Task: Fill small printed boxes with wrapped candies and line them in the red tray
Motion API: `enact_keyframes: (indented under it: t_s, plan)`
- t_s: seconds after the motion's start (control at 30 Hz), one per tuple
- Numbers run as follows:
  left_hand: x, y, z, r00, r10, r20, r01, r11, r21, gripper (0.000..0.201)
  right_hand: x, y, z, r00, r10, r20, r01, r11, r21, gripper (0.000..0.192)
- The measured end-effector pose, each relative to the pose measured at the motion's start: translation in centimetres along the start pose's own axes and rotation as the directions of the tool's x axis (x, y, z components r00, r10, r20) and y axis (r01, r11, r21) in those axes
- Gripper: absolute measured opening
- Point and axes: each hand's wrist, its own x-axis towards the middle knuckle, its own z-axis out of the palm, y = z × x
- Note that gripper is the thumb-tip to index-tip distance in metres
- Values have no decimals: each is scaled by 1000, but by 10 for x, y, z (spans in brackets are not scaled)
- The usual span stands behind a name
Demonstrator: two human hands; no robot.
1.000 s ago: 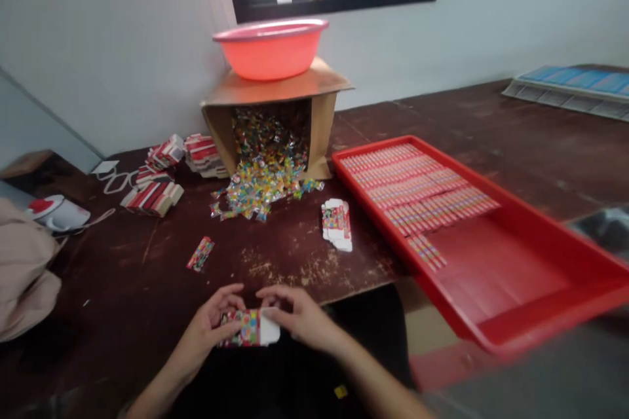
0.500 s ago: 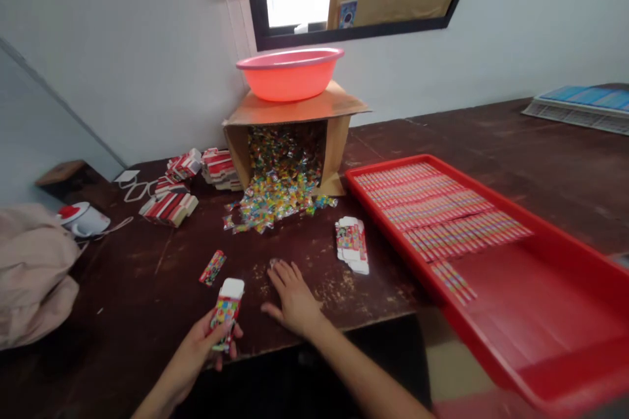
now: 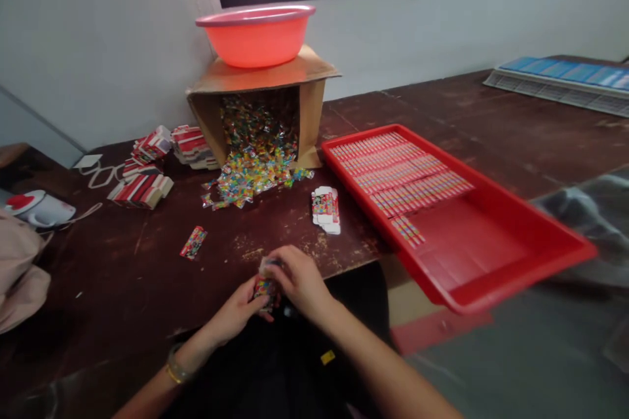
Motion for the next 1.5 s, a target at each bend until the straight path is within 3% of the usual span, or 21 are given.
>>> enact_keyframes:
  t_s: [0.1, 0.33, 0.53, 0.67, 0.73, 0.8, 0.87, 0.93, 1.0, 1.07, 1.13, 1.23, 1.4, 1.5]
  plan:
    - [-8, -5, -2, 999, -9, -32, 10, 999, 36, 48, 15, -1, 6, 990, -70, 124, 91, 982, -166, 9]
    - [-15, -8, -6, 997, -63, -44, 60, 997, -56, 51, 3, 13, 27, 991, -76, 110, 96, 978, -187, 11]
    - [-13, 0, 2, 988, -52, -146, 40, 995, -87, 57, -21, 14, 29, 992, -67, -104, 45, 979, -200, 23]
    - [-14, 0, 0, 981, -111, -160, 91, 987, -131, 67, -23, 7, 22, 999, -37, 39, 42, 989, -144, 23]
    - [-14, -1, -2, 976, -119, -184, 95, 986, -135, 62, -21, 8, 21, 999, 38, 5, -38, 999, 13, 24]
    - [-15, 1, -3, 977, -114, -182, 90, 986, -139, 57, -18, 12, 22, 976, 215, 41, -218, 937, 274, 25]
    - [-16, 3, -3, 980, -108, -165, 87, 988, -130, 53, -15, 18, 26, 907, 345, 241, -421, 766, 486, 26]
    - [-16, 6, -3, 984, -94, -152, 81, 993, -88, 45, -11, 21, 30, 848, 346, 402, -525, 654, 545, 29]
    - [-16, 9, -4, 985, -66, -159, 65, 998, -9, 37, -9, 19, 32, 874, 305, 378, -467, 743, 479, 24]
    - [-15, 10, -6, 979, -55, -194, 64, 997, 41, 32, -7, 12, 30, 934, 178, 310, -278, 906, 320, 18]
    - [-12, 10, -9, 971, -80, -226, 88, 996, 25, 30, -6, 5, 27, 950, 34, 310, -99, 975, 198, 22]
    - [-9, 12, -12, 973, -112, -201, 106, 994, -36, 30, -4, -1, 24, 953, -16, 304, -40, 984, 175, 30]
    - [-16, 18, -18, 996, -81, 34, 86, 976, -200, 39, 5, 6, 24, 980, 7, 200, -30, 993, 111, 25]
    - [-22, 17, -21, 997, -79, 18, 81, 987, -138, 43, 1, 11, 26, 972, -99, 211, 96, 995, 26, 26]
